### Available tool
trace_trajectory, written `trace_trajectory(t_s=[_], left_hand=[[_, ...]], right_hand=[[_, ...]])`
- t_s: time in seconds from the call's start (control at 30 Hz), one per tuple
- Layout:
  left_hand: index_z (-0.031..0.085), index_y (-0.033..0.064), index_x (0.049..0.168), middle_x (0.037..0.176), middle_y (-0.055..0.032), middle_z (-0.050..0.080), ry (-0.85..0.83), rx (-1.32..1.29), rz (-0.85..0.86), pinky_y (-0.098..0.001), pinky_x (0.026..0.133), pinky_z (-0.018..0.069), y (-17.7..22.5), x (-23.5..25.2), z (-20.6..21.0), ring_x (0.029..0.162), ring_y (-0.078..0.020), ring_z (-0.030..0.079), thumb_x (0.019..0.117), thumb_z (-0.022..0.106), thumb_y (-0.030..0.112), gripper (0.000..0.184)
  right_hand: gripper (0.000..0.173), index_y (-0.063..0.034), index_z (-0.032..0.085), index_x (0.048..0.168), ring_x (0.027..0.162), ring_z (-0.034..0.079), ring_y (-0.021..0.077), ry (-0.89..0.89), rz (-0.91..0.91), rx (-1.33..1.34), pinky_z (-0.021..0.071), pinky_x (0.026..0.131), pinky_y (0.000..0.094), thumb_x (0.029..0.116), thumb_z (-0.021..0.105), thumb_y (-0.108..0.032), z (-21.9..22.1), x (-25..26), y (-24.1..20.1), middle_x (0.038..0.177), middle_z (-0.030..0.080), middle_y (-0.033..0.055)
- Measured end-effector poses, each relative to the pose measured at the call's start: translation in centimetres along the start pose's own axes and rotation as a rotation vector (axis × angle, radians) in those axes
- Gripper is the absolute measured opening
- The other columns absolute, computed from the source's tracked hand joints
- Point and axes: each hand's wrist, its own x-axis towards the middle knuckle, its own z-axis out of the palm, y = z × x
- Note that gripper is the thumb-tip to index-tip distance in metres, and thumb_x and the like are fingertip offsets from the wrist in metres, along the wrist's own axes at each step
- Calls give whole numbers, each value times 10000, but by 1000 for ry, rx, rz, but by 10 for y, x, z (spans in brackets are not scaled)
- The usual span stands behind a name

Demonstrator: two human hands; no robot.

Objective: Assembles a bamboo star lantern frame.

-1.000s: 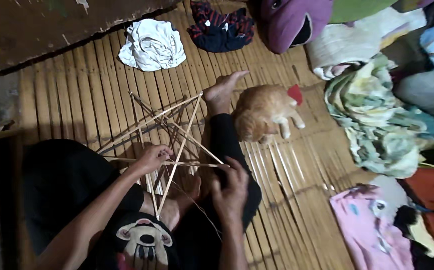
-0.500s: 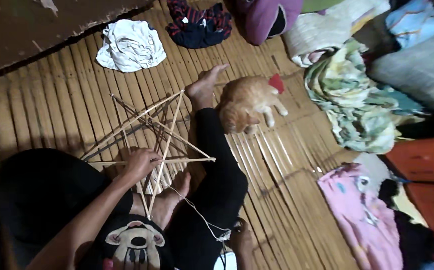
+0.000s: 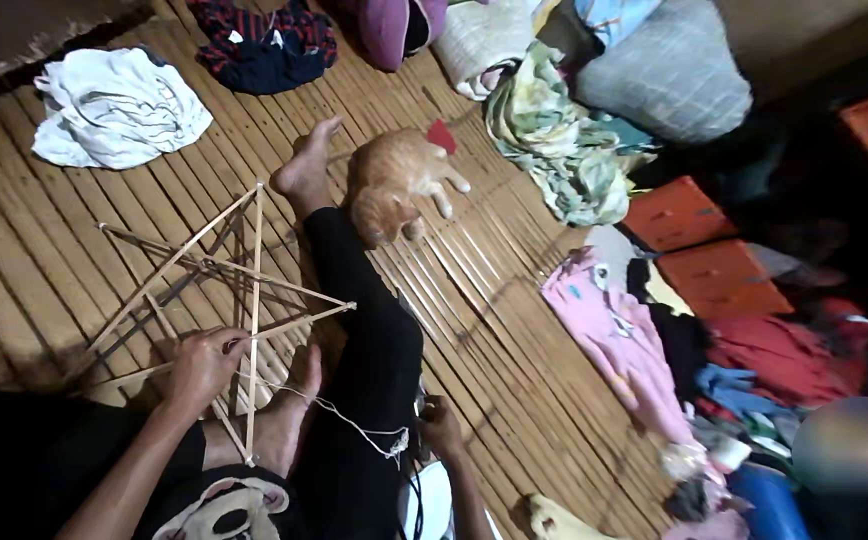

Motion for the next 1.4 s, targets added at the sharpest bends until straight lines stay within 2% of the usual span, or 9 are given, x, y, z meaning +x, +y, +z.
trace_trajectory(t_s=[0.13, 0.33, 0.53, 0.73, 0.83, 0.87, 0.93, 1.2, 1.4], left_hand=[[761, 5, 1059, 1023, -197, 750, -40, -19, -65, -575, 902, 536, 7, 0, -3, 970, -369, 721, 984, 670, 91, 146], [749, 5, 1058, 1008, -159, 747, -67, -126, -135, -470, 891, 561, 5, 3, -1, 937, -271, 721, 990, 654, 125, 168], [748, 2, 1058, 1018, -150, 744, -76, -220, -187, -425, 903, 564, -1, 1, -2, 943, -240, 715, 981, 666, 133, 173], [747, 8, 1065, 1042, -135, 741, -68, -277, -208, -407, 941, 545, -3, 1, -1, 985, -212, 704, 985, 654, 145, 184], [735, -5, 1078, 1053, -145, 734, -99, -306, -248, -408, 941, 539, 0, 1, -4, 996, -215, 697, 996, 633, 130, 188], [733, -6, 1081, 1063, -147, 733, -101, -311, -254, -406, 948, 537, 0, 2, -4, 1005, -213, 695, 996, 629, 127, 189], [739, -9, 1062, 1077, -149, 728, -77, -319, -234, -395, 950, 539, -3, 1, -1, 1020, -211, 691, 986, 629, 113, 180], [755, -5, 992, 1169, -158, 690, -7, -337, -182, -360, 944, 546, -6, -3, 4, 1054, -212, 675, 960, 653, 91, 144], [755, 1, 998, 1184, -149, 681, -6, -353, -197, -345, 932, 552, -5, -3, 5, 1042, -194, 675, 966, 651, 97, 145]], right_hand=[[463, 46, 539, 1367, 739, 609, 214, 111, -3, 264, 529, 672, 409, 916, 642, 32, -5, -6, 4, 986, 659, 204], [268, 30, 554, 1275, 430, 459, 36, 155, -82, 495, 435, 408, 206, 1079, 498, -144, -33, -48, -54, 609, 506, -25], [299, 37, 566, 1263, 518, 594, 44, -110, -381, 658, 548, 499, 221, 1035, 412, -81, -8, -116, -145, 689, 633, -46], [332, 25, 562, 1306, 527, 589, 143, -284, -438, 251, 548, 518, 344, 1047, 518, -177, 82, -124, -187, 726, 626, 68], [381, 32, 579, 1356, 808, 702, 301, -221, -490, 55, 582, 727, 479, 1045, 566, -189, 116, -119, -196, 1146, 677, 242], [376, 34, 592, 1349, 1006, 700, 359, -218, -505, 15, 581, 835, 491, 1045, 567, -187, 123, -117, -198, 1425, 539, 292], [337, 31, 634, 1285, 1279, 571, 446, -197, -534, -24, 544, 965, 497, 1032, 578, -185, 133, -114, -198, 1601, 301, 328], [282, 36, 675, 1166, 1363, 457, 551, -82, -637, -93, 512, 1012, 538, 1007, 614, -189, 148, -109, -190, 1576, 298, 382], [277, 18, 678, 1161, 1244, 576, 518, -84, -640, -118, 539, 955, 541, 1017, 600, -205, 148, -109, -192, 1442, 489, 360]])
